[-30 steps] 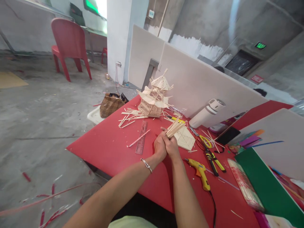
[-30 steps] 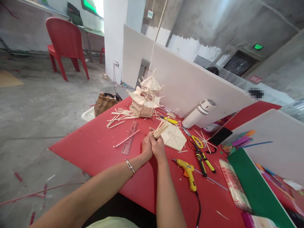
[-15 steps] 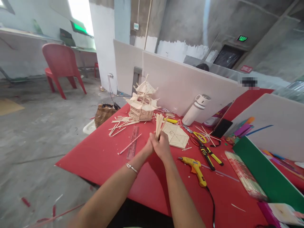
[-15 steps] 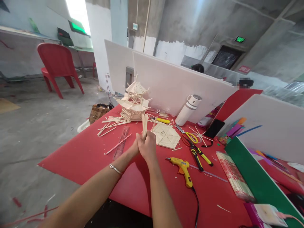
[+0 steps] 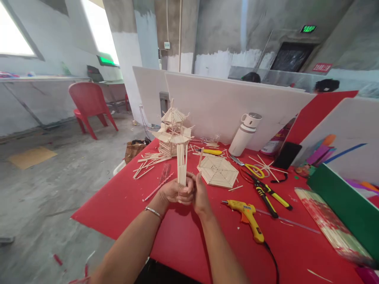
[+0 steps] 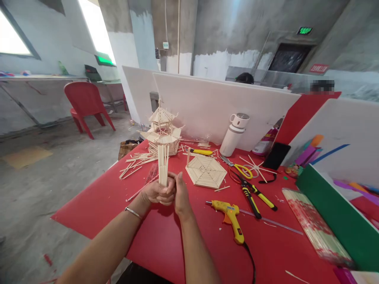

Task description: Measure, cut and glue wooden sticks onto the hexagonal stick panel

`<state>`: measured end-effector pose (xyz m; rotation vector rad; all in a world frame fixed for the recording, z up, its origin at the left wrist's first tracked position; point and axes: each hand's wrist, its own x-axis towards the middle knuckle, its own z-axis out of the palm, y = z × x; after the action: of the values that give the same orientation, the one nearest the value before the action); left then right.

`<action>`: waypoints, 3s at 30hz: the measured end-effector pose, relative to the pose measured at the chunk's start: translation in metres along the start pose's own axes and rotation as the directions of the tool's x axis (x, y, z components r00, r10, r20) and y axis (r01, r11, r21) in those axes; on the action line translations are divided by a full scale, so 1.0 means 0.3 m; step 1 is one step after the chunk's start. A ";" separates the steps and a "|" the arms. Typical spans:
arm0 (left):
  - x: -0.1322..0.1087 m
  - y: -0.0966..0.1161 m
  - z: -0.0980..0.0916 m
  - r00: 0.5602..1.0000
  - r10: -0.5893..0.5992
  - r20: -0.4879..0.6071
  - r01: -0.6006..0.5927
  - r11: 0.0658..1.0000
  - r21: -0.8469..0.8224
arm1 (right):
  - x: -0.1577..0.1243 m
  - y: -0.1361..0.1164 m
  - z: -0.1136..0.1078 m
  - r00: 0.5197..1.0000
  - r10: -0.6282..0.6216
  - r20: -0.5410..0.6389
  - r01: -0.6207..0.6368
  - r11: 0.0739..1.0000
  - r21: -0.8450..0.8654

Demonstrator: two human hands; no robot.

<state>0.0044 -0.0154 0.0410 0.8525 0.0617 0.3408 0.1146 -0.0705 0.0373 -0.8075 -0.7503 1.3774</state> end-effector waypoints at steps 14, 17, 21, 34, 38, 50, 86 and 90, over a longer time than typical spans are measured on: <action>-0.002 0.003 0.032 0.999 -0.041 -0.032 0.042 0.999 0.032 | 0.007 0.075 -0.009 0.929 0.364 0.065 -0.368 0.897 0.244; -0.003 0.001 0.028 0.999 -0.037 -0.026 0.038 0.999 0.024 | 0.007 0.078 -0.013 0.933 0.351 0.081 -0.361 0.904 0.229; -0.003 0.000 0.029 0.999 -0.045 -0.028 0.046 0.998 0.035 | 0.007 0.082 -0.018 0.932 0.355 0.077 -0.363 0.905 0.221; 0.040 -0.002 -0.025 0.894 -0.060 -0.443 0.050 0.998 -0.034 | 0.033 0.057 -0.056 0.979 -0.155 -0.130 0.138 0.981 -0.137; 0.060 -0.011 -0.027 0.801 -0.062 -0.595 0.109 0.993 0.044 | 0.052 0.042 -0.057 0.975 -0.191 -0.112 0.149 0.939 -0.309; 0.039 0.023 -0.028 0.714 0.008 -0.700 0.144 0.977 0.157 | 0.139 0.034 -0.044 0.992 -0.100 -0.074 0.066 0.927 -0.369; 0.046 0.003 -0.038 0.760 -0.004 -0.650 0.043 0.998 0.044 | 0.129 0.008 -0.081 0.938 -0.089 -0.334 0.034 0.985 -0.166; 0.044 0.015 -0.022 0.743 0.008 -0.670 0.013 1.000 0.027 | 0.125 -0.004 -0.083 0.955 -0.085 -0.286 0.035 0.983 -0.178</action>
<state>0.0143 -0.0036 0.0412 0.7201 0.7501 0.6374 0.1383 -0.0345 0.0247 -1.0890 -0.6604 1.1163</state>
